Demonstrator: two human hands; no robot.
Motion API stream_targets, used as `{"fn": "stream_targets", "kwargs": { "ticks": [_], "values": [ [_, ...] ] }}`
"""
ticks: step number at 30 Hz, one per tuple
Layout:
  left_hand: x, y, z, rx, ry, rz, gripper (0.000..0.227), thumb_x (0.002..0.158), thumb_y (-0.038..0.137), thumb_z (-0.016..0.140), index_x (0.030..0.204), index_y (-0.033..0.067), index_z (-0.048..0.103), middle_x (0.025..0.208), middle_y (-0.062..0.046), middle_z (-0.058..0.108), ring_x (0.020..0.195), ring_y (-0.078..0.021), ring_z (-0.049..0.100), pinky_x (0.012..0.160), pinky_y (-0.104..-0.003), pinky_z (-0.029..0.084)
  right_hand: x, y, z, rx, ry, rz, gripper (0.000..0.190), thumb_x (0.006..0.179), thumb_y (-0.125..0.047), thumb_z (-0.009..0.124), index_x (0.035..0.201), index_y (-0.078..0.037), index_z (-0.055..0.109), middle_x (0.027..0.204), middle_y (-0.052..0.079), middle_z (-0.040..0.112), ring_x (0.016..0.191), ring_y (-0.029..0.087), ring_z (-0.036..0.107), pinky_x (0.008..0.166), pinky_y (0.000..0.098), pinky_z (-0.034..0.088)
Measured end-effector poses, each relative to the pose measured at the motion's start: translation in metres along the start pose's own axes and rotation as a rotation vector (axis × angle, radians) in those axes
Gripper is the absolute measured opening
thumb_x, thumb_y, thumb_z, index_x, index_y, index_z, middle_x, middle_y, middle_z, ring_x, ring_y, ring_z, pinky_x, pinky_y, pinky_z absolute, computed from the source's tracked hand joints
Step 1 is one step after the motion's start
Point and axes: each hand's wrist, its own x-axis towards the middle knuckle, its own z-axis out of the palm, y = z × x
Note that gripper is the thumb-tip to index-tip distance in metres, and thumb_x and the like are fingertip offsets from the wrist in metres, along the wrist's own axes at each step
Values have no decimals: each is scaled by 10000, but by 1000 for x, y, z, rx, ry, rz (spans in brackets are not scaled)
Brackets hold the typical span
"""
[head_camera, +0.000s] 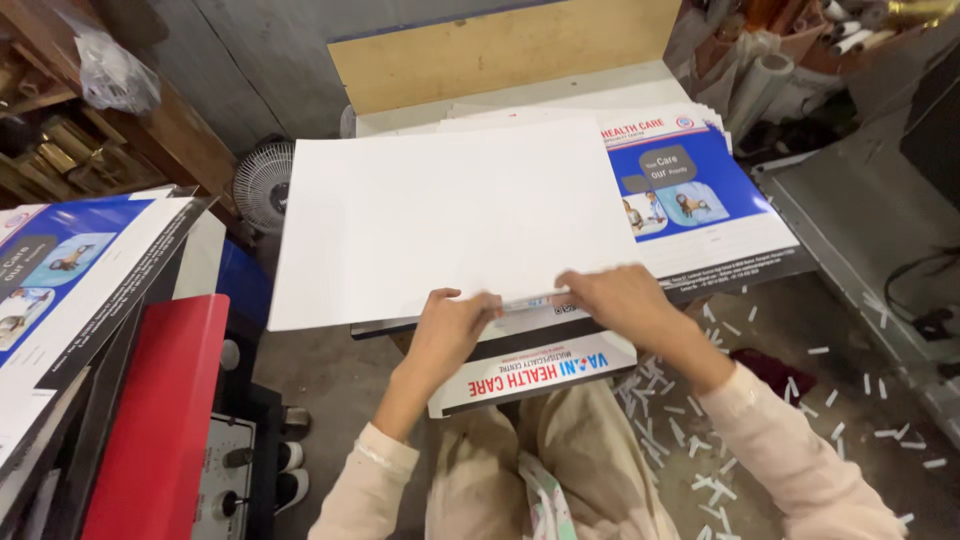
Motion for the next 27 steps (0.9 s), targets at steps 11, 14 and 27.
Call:
{"fn": "stream_targets", "kwargs": {
  "ticks": [11, 14, 27],
  "values": [
    [86, -15, 97, 441, 134, -7, 620, 1029, 358, 452, 1518, -14, 370, 1663, -213, 244, 1538, -330, 202, 1117, -695, 202, 62, 16, 57, -92, 395, -128, 643, 867, -288, 572, 1469, -64, 541, 1419, 169, 546, 1311, 309, 505, 1112, 586, 308],
    [77, -38, 102, 464, 188, -9, 661, 1035, 385, 444, 1535, -38, 348, 1667, -194, 242, 1550, -316, 201, 1151, -672, 189, 50, 40, 69, -189, 404, 61, 608, 936, -235, 531, 1526, -91, 482, 1491, 182, 500, 1417, 308, 435, 1133, 673, 210],
    [37, -48, 12, -363, 75, -290, 367, 798, 82, 729, 1159, 149, 725, 1339, -123, 737, 1224, -257, 708, 1072, -390, 573, -99, 13, 52, 607, 763, 253, 216, 967, 16, 552, 1139, -2, 681, 1122, 132, 656, 1046, 283, 652, 924, 400, 521]
  ]
}}
